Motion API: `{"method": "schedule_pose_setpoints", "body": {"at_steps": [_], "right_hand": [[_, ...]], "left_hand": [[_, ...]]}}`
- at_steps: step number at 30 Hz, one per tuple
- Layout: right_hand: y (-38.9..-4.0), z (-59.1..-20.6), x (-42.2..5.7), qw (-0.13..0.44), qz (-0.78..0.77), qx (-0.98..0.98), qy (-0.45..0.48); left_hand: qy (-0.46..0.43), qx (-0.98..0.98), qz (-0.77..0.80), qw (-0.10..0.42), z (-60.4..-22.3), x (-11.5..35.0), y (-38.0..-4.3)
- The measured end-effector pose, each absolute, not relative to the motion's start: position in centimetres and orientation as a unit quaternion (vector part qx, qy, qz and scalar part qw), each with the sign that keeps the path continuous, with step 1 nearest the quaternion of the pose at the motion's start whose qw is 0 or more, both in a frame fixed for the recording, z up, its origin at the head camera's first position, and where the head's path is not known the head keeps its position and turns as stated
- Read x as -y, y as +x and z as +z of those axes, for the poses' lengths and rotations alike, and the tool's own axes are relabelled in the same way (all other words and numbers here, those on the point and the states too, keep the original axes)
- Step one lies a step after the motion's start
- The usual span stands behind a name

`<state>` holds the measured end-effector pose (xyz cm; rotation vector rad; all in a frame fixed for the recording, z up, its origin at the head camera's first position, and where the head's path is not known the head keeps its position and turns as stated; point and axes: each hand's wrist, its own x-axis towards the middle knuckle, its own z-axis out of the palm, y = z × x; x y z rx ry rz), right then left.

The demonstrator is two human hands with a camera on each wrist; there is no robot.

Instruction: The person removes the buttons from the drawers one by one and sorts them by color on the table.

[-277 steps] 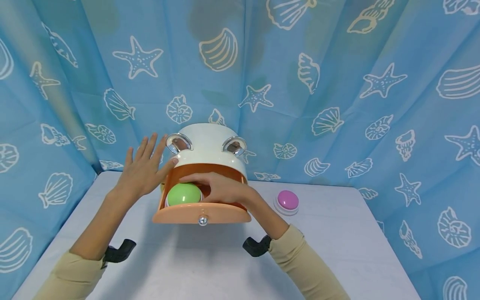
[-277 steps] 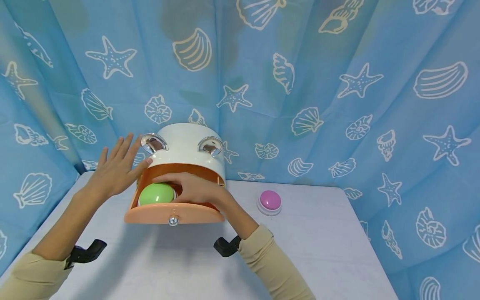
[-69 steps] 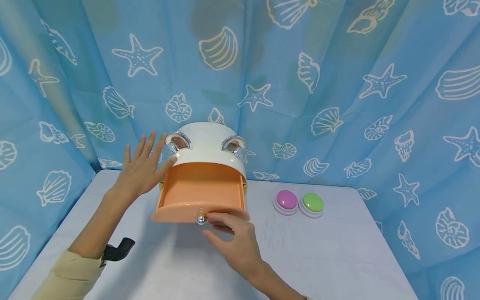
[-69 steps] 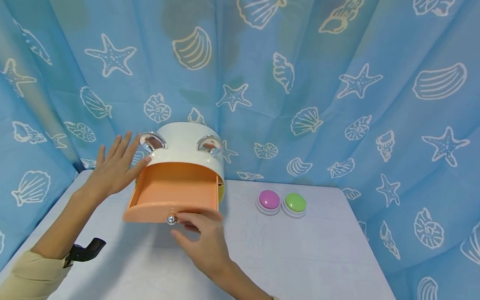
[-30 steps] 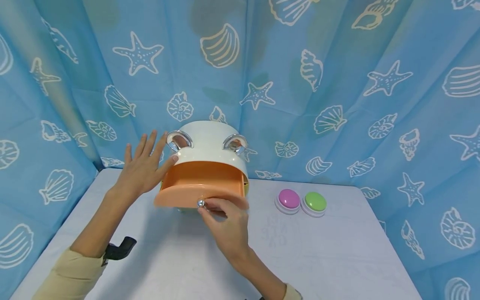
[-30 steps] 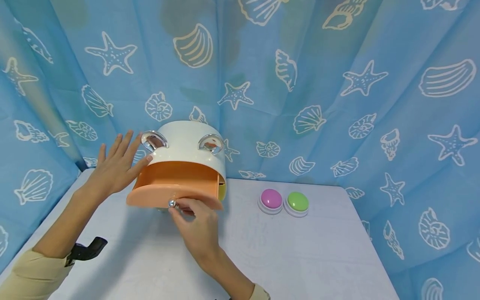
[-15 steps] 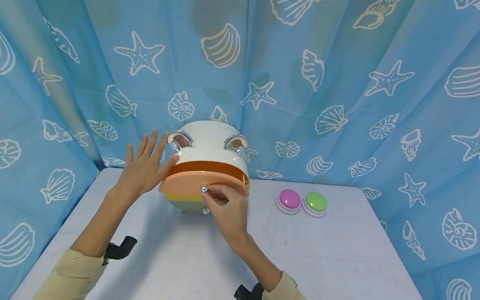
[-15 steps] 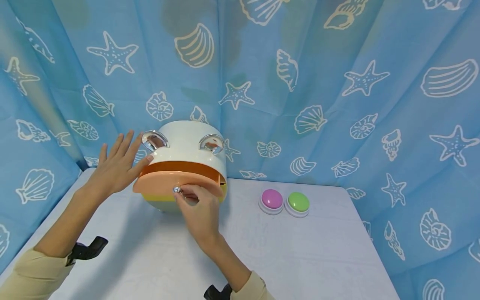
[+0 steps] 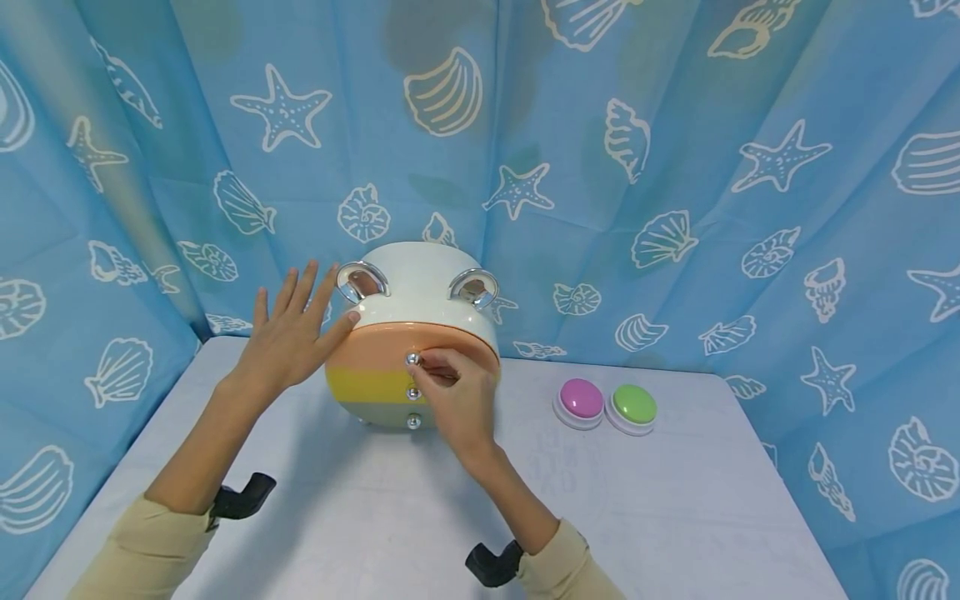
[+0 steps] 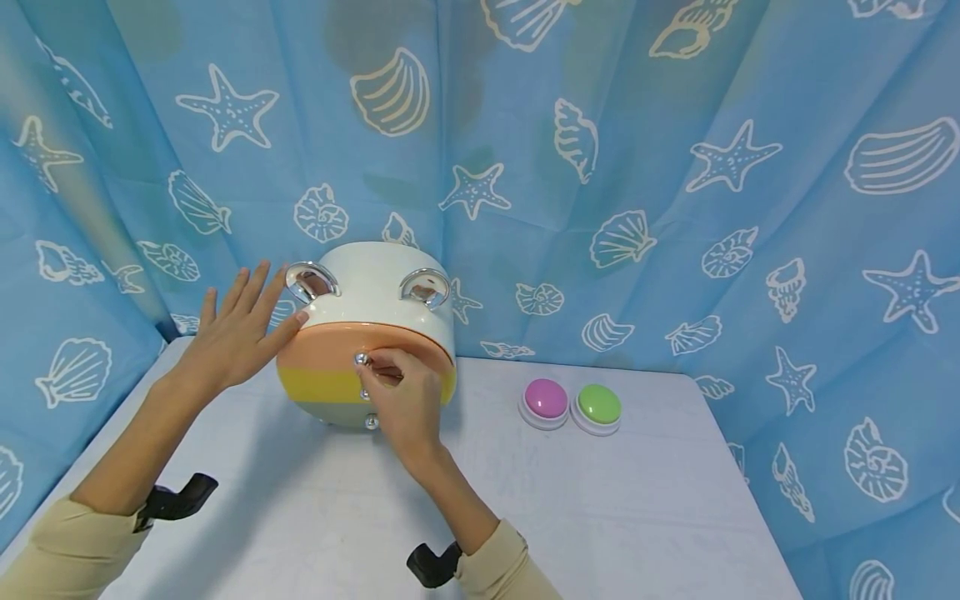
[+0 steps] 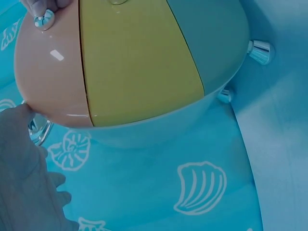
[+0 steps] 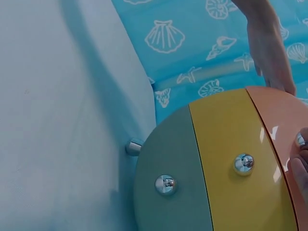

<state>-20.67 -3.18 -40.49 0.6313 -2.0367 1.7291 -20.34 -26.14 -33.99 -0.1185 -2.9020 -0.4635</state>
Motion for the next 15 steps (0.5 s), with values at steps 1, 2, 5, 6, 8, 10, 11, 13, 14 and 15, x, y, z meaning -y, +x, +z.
{"method": "schedule_pose_setpoints", "body": {"at_steps": [1,2,5,6,8,10,11,13,14,15], "right_hand": [[-20.75,-40.48,3.2,0.198,0.618,0.727,0.226],[-20.83,-40.48,3.22,0.198,0.618,0.727,0.225],[-21.01,-40.46,3.27,0.198,0.617,0.728,0.223],[-21.06,-40.46,3.27,0.197,0.616,0.73,0.222],[-21.07,-40.44,3.27,0.197,0.616,0.73,0.221],[-21.05,-40.51,3.24,0.192,0.622,0.725,0.223],[-21.0,-40.56,3.22,0.187,0.628,0.72,0.226],[-20.87,-40.79,3.14,0.173,0.639,0.713,0.231],[-20.8,-40.97,3.1,0.164,0.645,0.709,0.234],[-20.71,-41.19,3.07,0.154,0.652,0.705,0.234]], "left_hand": [[-0.04,0.982,-0.157,0.1,-33.99,26.12,-20.33],[-0.039,0.982,-0.156,0.098,-33.99,26.12,-20.34],[-0.038,0.982,-0.154,0.098,-33.91,26.08,-20.3],[-0.038,0.983,-0.154,0.098,-33.9,26.09,-20.31],[-0.038,0.983,-0.154,0.098,-33.85,26.04,-20.29],[-0.039,0.982,-0.154,0.098,-33.82,26.03,-20.3],[-0.039,0.982,-0.154,0.098,-33.81,26.03,-20.29],[-0.04,0.982,-0.155,0.097,-33.78,26.05,-20.29],[-0.04,0.982,-0.155,0.097,-33.78,26.07,-20.27],[-0.039,0.982,-0.155,0.096,-33.79,26.1,-20.27]]}}
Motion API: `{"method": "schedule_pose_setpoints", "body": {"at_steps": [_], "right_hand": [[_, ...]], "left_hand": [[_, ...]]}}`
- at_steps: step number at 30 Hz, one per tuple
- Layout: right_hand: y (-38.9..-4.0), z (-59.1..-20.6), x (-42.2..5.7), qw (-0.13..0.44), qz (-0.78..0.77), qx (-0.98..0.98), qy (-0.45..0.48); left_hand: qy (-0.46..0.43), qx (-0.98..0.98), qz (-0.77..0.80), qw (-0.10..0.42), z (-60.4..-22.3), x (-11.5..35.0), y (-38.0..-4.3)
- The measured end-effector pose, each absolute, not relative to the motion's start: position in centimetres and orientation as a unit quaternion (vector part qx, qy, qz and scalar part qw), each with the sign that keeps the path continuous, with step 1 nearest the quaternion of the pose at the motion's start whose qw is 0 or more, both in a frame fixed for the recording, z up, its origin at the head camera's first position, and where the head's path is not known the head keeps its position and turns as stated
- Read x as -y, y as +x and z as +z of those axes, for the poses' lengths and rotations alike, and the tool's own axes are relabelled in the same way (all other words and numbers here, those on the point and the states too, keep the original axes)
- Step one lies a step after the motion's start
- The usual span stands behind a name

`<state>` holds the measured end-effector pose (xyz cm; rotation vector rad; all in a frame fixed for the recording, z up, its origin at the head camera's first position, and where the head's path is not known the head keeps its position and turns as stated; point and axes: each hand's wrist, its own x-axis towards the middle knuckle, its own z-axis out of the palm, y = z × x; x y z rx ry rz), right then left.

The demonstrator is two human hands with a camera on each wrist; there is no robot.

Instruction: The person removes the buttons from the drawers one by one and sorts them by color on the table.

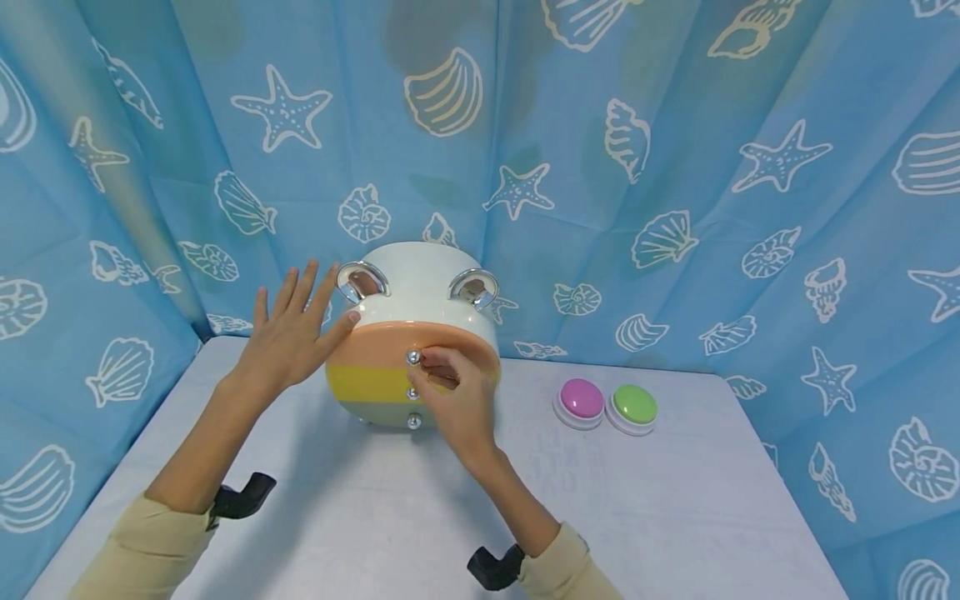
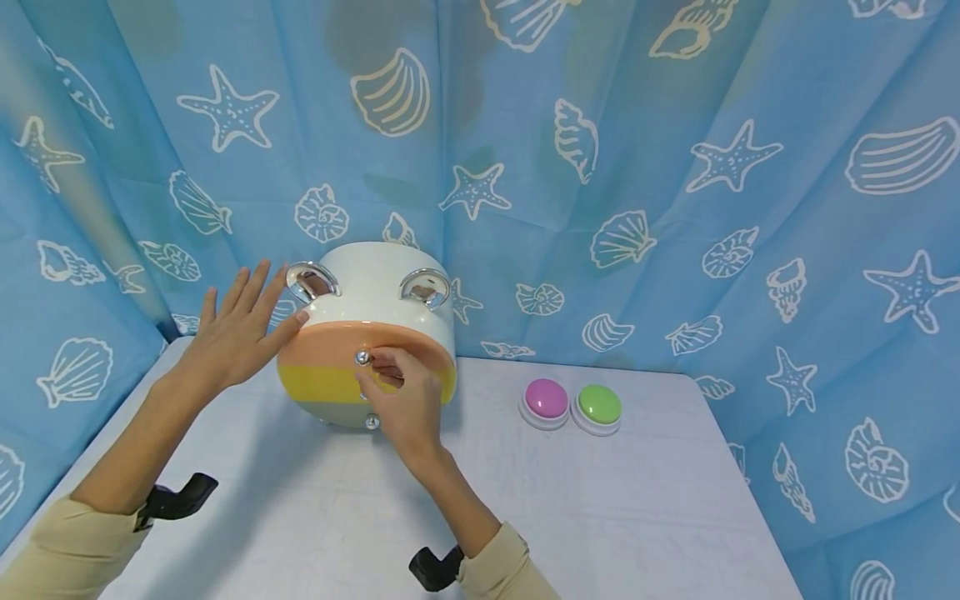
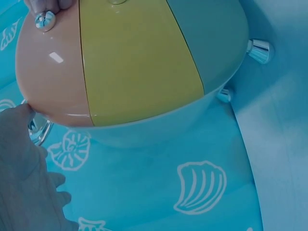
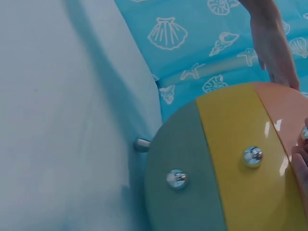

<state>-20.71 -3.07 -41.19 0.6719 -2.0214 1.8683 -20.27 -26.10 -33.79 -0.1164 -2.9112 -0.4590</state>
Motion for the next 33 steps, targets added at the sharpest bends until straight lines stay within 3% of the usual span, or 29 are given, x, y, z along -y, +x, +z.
{"method": "schedule_pose_setpoints", "body": {"at_steps": [5,19,33], "right_hand": [[-20.3,-42.6,2.9,0.12,0.667,0.701,0.221],[-19.8,-46.0,3.3,0.119,0.642,0.736,0.178],[-19.9,-46.4,4.7,0.195,0.608,0.753,0.16]], "left_hand": [[-0.039,0.982,-0.156,0.095,-33.8,26.1,-20.3],[-0.038,0.983,-0.155,0.096,-33.9,26.0,-20.2],[-0.039,0.983,-0.148,0.1,-33.9,26.1,-20.3]]}}
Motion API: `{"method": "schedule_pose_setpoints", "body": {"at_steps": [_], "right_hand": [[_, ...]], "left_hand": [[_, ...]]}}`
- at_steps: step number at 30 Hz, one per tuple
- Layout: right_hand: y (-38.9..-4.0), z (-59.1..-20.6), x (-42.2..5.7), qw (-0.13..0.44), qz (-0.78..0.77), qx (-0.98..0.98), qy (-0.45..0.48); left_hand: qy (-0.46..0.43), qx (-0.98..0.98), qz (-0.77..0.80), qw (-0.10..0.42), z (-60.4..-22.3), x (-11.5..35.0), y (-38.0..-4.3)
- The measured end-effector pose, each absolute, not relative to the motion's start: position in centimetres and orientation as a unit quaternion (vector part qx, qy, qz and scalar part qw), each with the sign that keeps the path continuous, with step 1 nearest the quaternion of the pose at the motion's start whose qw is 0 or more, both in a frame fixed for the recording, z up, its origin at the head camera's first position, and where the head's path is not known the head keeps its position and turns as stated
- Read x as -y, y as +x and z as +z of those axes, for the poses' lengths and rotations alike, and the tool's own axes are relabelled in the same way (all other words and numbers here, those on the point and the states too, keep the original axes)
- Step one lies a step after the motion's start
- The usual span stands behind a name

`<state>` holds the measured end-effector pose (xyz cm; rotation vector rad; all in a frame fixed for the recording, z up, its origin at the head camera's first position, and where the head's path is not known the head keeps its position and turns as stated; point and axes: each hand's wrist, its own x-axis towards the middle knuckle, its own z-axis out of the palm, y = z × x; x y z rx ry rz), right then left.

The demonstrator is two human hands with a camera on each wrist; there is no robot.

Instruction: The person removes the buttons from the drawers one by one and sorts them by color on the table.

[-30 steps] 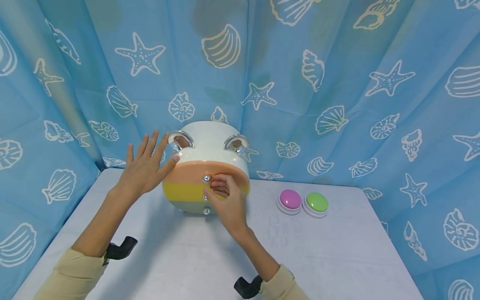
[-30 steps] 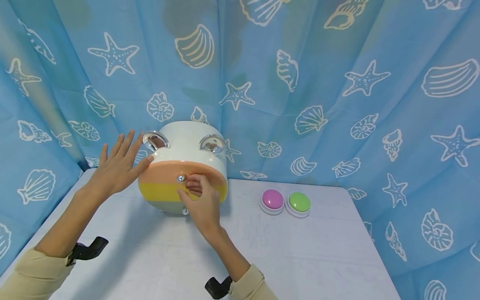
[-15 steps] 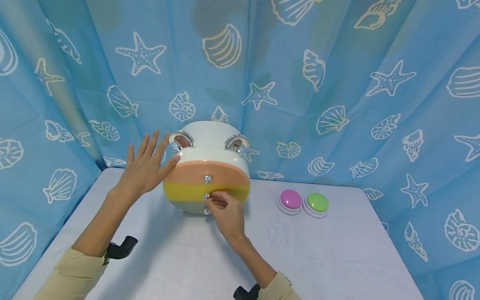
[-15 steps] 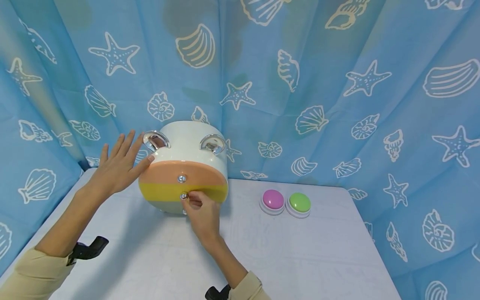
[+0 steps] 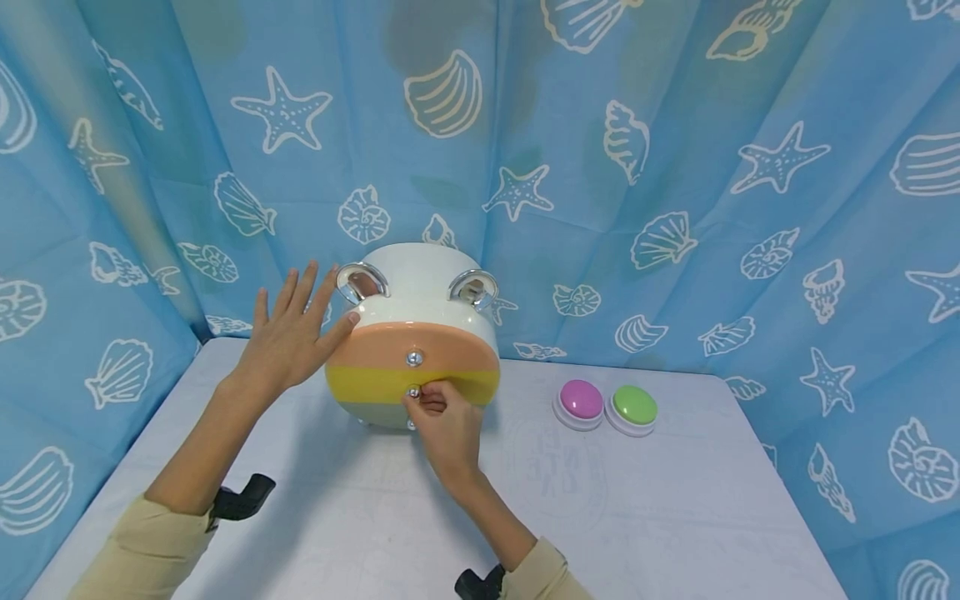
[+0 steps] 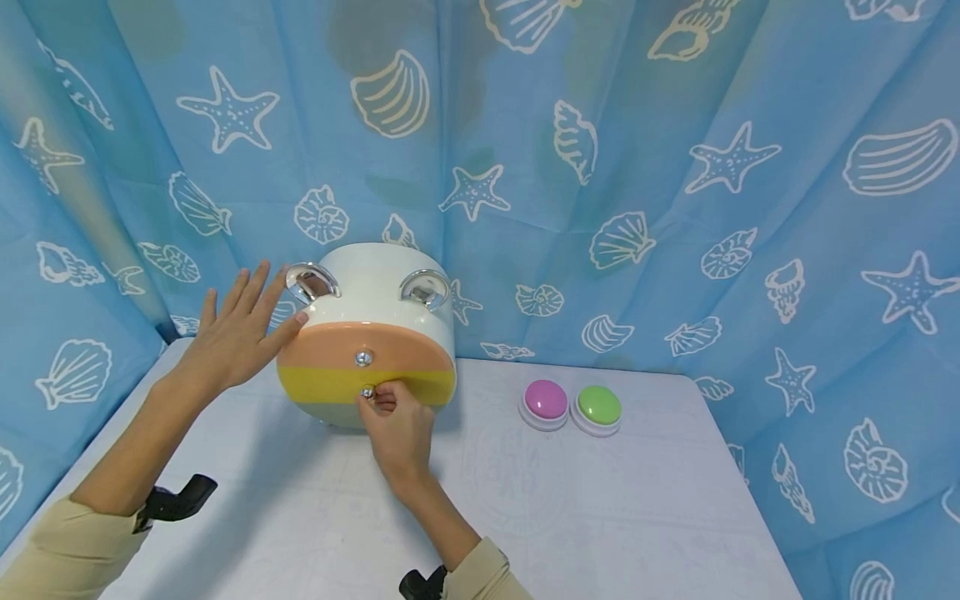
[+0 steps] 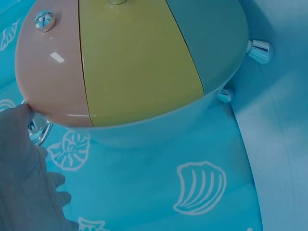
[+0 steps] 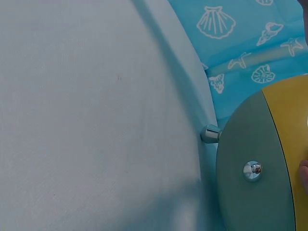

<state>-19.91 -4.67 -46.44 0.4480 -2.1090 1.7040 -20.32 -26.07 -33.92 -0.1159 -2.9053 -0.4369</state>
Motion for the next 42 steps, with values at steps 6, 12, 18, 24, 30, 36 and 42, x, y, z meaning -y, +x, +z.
{"method": "schedule_pose_setpoints", "body": {"at_steps": [6,12,18,24,30,36,42], "right_hand": [[-20.0,-46.4,4.8,0.206,0.576,0.774,0.166],[-20.1,-46.5,4.8,0.215,0.561,0.781,0.171],[-19.8,-46.7,4.5,0.217,0.55,0.787,0.173],[-18.6,-46.6,4.3,0.205,0.555,0.786,0.18],[-17.4,-46.4,4.0,0.209,0.556,0.782,0.187],[-16.9,-46.5,3.8,0.221,0.536,0.792,0.191],[-16.9,-46.6,3.8,0.255,0.497,0.804,0.203]], "left_hand": [[-0.038,0.982,-0.15,0.104,-33.9,26.2,-20.3],[-0.036,0.983,-0.15,0.099,-33.9,26.0,-20.3],[-0.036,0.984,-0.147,0.096,-33.8,25.9,-20.3],[-0.035,0.984,-0.144,0.1,-33.7,25.9,-20.2],[-0.033,0.984,-0.143,0.104,-33.7,25.8,-20.2],[-0.034,0.984,-0.143,0.105,-33.9,25.8,-20.2],[-0.038,0.982,-0.147,0.109,-34.1,25.8,-20.2]]}}
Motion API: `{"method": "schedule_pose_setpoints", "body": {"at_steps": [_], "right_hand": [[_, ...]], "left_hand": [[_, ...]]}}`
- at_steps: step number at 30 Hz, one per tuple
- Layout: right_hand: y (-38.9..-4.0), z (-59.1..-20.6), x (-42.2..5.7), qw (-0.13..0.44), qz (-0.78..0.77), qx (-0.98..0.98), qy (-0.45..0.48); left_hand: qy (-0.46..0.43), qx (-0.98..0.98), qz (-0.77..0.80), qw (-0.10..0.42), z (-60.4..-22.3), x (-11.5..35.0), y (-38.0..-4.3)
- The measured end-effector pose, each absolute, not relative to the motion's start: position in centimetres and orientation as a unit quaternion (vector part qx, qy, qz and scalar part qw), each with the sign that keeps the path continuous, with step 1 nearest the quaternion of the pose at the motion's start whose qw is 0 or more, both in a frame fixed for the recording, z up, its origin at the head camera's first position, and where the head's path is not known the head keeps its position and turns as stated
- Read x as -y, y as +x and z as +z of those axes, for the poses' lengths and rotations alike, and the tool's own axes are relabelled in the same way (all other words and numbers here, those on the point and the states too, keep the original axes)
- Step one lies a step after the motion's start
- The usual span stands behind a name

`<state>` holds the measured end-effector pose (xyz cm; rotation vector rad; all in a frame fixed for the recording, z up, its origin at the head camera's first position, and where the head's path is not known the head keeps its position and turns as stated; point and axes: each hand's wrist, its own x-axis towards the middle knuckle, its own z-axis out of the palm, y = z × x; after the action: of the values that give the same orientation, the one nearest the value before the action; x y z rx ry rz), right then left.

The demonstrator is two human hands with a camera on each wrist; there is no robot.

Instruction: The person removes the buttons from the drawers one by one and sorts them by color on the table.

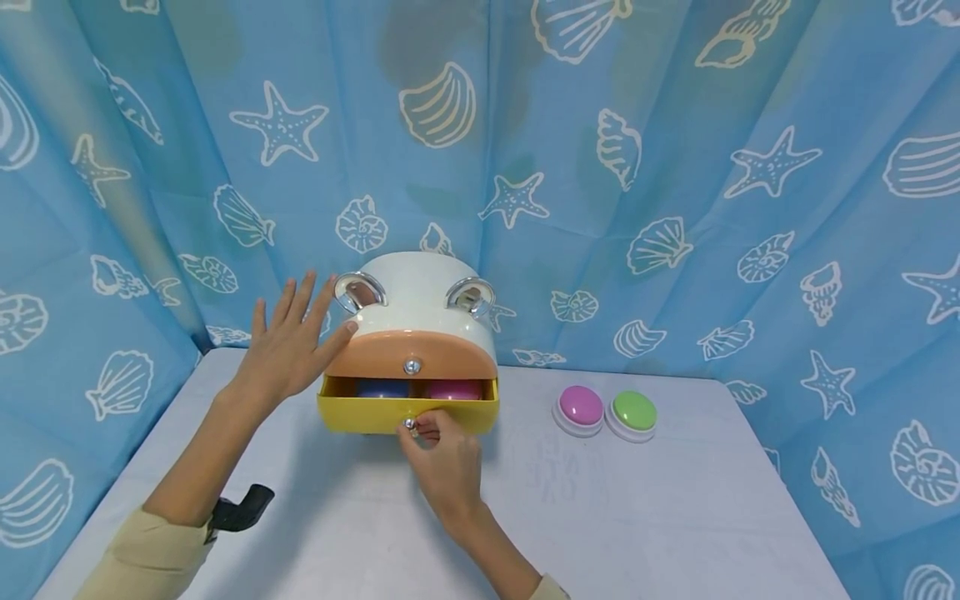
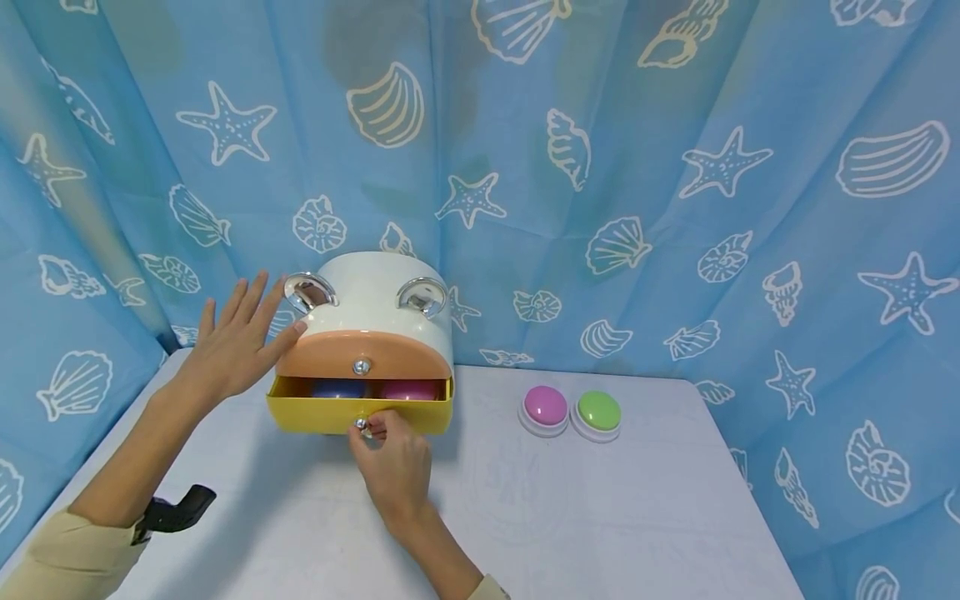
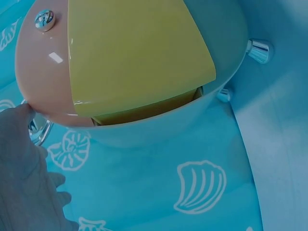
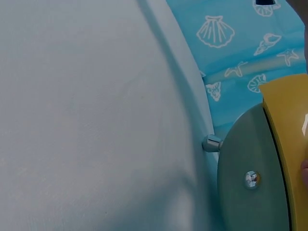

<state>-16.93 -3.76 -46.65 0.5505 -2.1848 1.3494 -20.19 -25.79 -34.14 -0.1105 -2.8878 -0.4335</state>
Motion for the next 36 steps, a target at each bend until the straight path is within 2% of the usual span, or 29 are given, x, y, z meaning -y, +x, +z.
{"method": "schedule_pose_setpoints", "body": {"at_steps": [9,18,28,36], "right_hand": [[-16.4,-46.8,3.8,0.274,0.48,0.807,0.207],[-14.1,-46.8,3.4,0.277,0.465,0.816,0.202],[-13.2,-47.2,3.2,0.333,0.424,0.811,0.226],[-13.4,-47.2,3.2,0.354,0.366,0.828,0.235]], "left_hand": [[-0.036,0.983,-0.147,0.107,-34.0,25.8,-20.0],[-0.043,0.98,-0.155,0.115,-34.0,25.8,-19.8],[-0.045,0.98,-0.153,0.118,-34.1,25.9,-19.8],[-0.046,0.98,-0.154,0.121,-34.2,25.8,-19.9]]}}
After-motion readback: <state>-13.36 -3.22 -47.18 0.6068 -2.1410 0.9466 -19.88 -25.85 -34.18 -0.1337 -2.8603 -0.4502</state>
